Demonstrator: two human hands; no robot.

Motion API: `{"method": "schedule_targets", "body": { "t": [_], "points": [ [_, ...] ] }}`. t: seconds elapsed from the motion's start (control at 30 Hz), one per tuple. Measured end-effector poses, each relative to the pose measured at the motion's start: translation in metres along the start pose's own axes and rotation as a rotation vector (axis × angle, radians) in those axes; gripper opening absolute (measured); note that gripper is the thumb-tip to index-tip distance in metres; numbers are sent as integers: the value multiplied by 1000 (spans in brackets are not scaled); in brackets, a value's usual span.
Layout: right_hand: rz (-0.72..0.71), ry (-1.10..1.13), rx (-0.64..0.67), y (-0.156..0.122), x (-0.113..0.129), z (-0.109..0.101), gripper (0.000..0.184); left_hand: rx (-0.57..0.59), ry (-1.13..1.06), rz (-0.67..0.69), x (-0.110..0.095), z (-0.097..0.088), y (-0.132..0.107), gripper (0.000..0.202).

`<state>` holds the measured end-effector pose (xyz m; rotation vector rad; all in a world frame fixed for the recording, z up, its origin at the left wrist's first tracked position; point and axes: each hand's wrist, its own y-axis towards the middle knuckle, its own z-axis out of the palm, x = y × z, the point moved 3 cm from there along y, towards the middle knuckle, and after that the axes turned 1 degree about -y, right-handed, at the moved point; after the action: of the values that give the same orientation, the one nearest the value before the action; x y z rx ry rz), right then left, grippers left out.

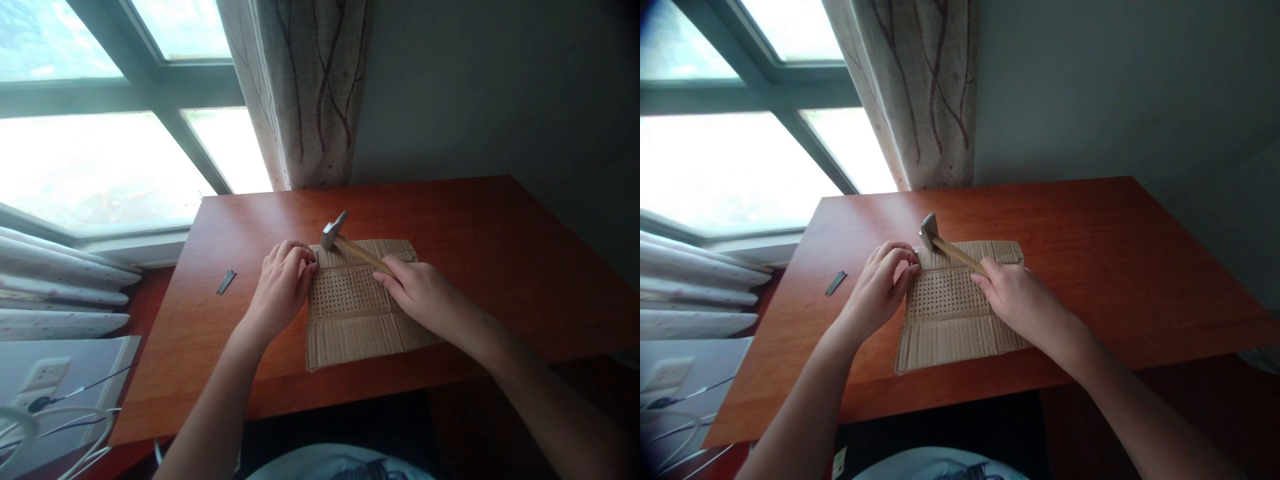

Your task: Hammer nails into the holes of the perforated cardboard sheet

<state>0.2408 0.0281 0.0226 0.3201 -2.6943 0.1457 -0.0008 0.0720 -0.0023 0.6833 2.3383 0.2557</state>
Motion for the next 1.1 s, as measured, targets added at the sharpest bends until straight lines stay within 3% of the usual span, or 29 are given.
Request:
{"method": "schedule_targets", "body": {
  "t": [0.43, 0.63, 0.87, 1.1],
  "points": [
    [17, -5, 14, -1, 1, -1, 28, 3, -123, -13, 7, -5, 4, 6],
    [3, -26, 2, -1, 0, 1, 27, -66, -83, -34, 6, 0, 0, 5],
    [-12, -60, -13, -2, 0, 2, 27, -73, 3, -16, 0, 0, 2, 3],
    [-2, -40, 7, -2, 1, 1, 26, -83, -46, -7, -3, 0, 3, 4]
  ]
}}
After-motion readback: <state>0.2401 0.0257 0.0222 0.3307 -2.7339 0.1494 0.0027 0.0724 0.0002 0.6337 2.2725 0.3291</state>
